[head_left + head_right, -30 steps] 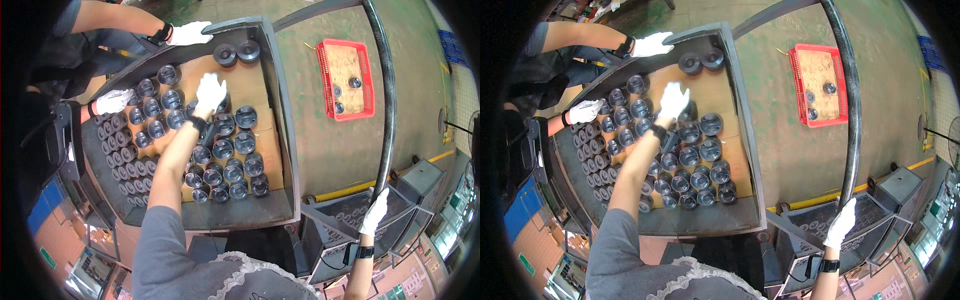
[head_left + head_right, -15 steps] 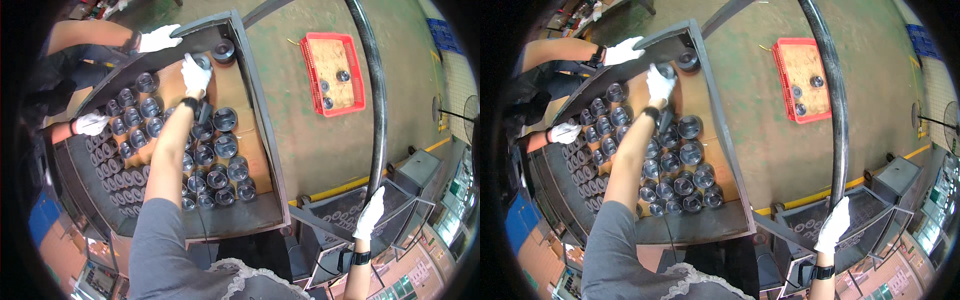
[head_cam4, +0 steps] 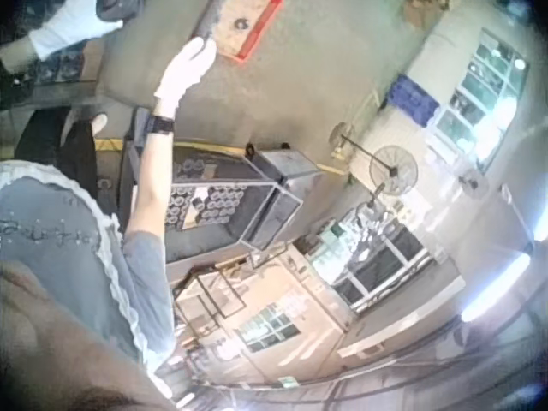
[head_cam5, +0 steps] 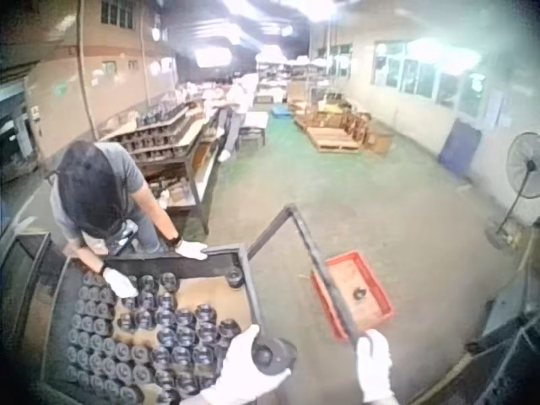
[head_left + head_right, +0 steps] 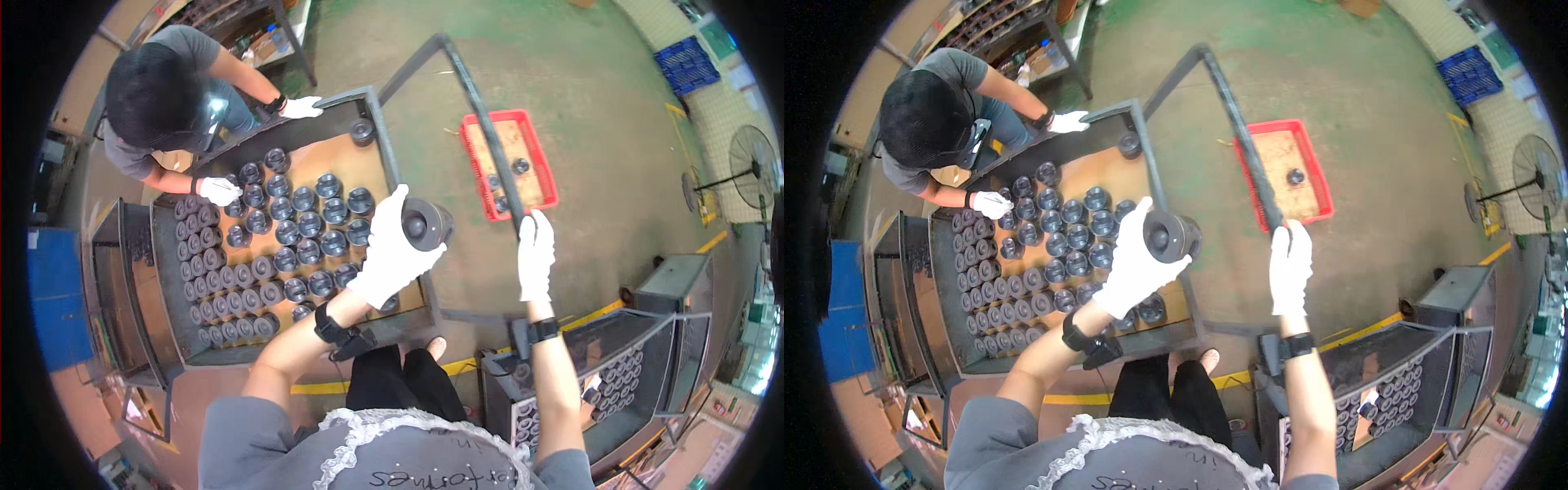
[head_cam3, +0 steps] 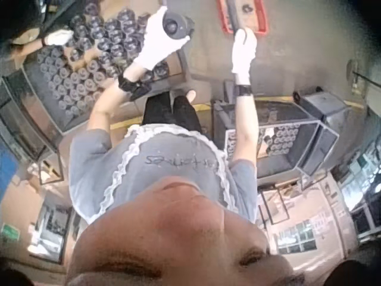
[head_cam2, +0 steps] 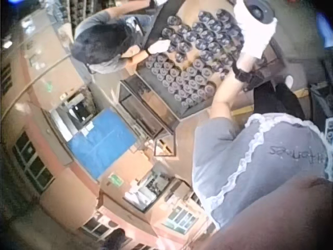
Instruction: Sorting engine pistons between trays and moving them across a factory floor.
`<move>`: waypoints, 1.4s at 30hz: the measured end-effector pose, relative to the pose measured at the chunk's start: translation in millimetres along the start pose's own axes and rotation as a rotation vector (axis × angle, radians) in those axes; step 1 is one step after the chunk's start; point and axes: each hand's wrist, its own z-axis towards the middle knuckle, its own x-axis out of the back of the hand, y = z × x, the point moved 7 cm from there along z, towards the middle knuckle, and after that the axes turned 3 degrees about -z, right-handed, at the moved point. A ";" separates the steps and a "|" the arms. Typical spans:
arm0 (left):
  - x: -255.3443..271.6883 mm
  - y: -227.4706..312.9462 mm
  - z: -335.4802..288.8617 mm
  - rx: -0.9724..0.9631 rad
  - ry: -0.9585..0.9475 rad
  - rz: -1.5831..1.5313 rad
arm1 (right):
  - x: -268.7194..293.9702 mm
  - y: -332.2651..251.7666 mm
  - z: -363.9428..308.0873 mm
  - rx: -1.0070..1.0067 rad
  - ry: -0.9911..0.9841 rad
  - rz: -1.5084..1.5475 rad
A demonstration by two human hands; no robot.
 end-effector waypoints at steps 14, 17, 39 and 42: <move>-145.9 230.7 -227.7 0.332 -1.173 -1.111 | 240.7 56.5 -242.7 0.038 0.403 0.223; -146.0 262.6 -259.4 0.340 -1.257 -0.848 | 266.7 91.6 -226.8 -0.220 0.349 1.376; -161.7 193.3 -206.9 0.253 -0.949 -0.570 | 240.9 97.3 -263.4 -0.597 0.193 1.917; -167.3 200.6 -230.2 0.630 -1.194 -1.105 | 245.4 64.0 -260.0 -0.515 -0.004 1.904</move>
